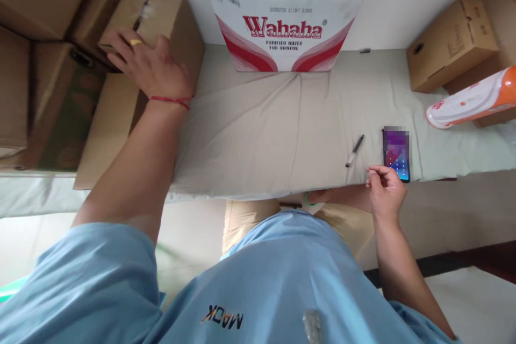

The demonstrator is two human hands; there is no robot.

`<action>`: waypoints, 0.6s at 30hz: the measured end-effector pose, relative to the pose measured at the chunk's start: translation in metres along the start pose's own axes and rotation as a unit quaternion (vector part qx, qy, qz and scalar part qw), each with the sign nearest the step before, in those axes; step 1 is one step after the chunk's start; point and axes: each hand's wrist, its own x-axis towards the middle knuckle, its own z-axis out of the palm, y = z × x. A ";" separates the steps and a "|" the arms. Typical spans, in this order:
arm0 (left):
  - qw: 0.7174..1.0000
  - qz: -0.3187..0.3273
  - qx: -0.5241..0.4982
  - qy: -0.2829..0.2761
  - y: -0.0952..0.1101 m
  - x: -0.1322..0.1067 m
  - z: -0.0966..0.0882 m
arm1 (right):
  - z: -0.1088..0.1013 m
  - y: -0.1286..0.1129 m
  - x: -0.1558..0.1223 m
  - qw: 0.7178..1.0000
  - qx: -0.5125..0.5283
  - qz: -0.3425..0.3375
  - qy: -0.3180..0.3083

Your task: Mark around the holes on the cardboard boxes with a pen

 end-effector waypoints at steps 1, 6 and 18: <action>0.999 0.016 0.030 0.001 -0.003 0.000 0.001 | 0.000 0.001 0.000 1.000 0.001 0.000 -0.001; 0.989 0.039 0.103 0.095 -0.023 0.021 0.008 | 0.001 0.000 -0.001 1.000 0.000 0.008 0.002; 0.988 0.050 0.134 0.050 -0.037 0.039 -0.011 | 0.006 0.002 -0.006 1.000 -0.002 0.019 -0.010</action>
